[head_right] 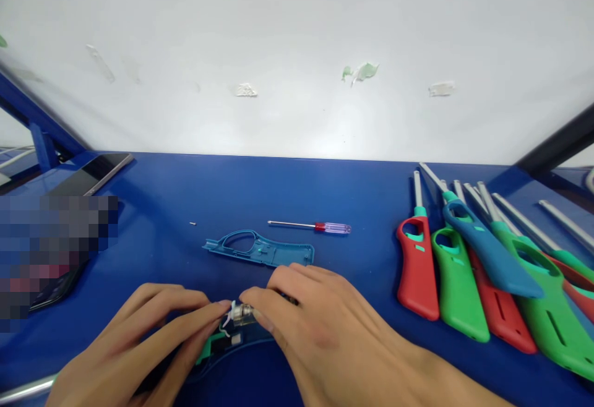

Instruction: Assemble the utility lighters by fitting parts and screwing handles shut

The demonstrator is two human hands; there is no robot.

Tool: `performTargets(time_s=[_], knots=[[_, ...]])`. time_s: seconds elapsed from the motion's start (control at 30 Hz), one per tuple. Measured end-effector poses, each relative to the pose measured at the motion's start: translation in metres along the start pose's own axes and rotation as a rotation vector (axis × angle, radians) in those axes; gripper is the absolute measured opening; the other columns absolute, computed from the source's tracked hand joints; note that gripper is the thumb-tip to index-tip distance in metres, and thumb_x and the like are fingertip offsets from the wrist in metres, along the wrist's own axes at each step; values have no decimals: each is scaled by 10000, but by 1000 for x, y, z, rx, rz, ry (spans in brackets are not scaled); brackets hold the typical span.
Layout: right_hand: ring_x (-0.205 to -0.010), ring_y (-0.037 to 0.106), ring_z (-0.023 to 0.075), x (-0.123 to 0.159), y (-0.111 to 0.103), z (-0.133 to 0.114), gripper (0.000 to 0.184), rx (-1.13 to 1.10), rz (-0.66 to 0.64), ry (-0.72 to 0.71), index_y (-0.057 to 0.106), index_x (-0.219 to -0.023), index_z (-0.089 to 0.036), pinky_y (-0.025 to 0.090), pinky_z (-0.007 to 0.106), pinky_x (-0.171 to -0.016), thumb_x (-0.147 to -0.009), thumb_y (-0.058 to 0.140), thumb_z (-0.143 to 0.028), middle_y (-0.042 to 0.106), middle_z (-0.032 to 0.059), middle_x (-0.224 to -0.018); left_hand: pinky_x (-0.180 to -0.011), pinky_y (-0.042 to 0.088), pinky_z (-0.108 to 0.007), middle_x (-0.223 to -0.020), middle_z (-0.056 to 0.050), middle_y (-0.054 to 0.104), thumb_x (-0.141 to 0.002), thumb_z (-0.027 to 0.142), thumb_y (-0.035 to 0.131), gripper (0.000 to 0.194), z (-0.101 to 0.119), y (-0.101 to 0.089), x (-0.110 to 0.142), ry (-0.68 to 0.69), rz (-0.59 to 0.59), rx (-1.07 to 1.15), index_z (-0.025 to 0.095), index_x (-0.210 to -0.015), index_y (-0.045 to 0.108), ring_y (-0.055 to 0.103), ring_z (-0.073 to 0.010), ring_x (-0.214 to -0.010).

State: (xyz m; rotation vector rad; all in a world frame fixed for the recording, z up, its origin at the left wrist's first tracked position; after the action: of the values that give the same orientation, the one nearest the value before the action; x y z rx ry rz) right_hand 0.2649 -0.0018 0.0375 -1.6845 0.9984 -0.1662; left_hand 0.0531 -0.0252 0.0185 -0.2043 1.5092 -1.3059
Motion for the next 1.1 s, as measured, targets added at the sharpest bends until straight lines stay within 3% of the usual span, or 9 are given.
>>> performTargets(time_s=[0.57,0.77,0.97,1.1], knots=[[-827,728,180,-2,1,-1,552,22,-14,-12,738,-1202,-209,613,281,-819,-837,387,11,752,52,-973,-773,534,-129,-956,26,696,-1044,227,534,213,-1,0,-2,-10,-17,7,290,-1104,729,634,-83,-876],[-858,718,191,0,3,0,501,-18,-72,-6,724,-1250,-195,612,312,-848,-907,404,-21,730,53,-984,-772,544,-156,-951,7,698,-1015,156,545,234,-1,0,0,17,-13,15,265,-1105,732,626,-101,-875],[-843,711,180,3,5,-1,427,24,-17,-26,722,-1237,-223,590,299,-809,-1112,318,-165,734,30,-972,-894,581,-295,-1123,-29,704,-999,220,612,323,-13,6,24,50,-113,-7,291,-1306,682,627,-195,-1046],[-850,701,162,2,6,0,452,48,3,-52,701,-1263,-226,566,287,-819,-1161,262,-260,728,17,-973,-933,549,-309,-1161,-43,665,-1012,183,569,349,-17,8,32,83,-131,-31,266,-1339,664,575,-205,-1094]])
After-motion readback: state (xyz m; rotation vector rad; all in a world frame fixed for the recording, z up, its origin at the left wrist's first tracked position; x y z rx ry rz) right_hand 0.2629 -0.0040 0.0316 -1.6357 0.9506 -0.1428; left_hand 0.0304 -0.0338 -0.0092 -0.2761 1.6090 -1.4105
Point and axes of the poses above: each hand's wrist, its own x-axis away from the middle knuckle, its own y-axis out of the palm, z = x × y, the point moved 3 cm from there along -x, towards the middle knuckle
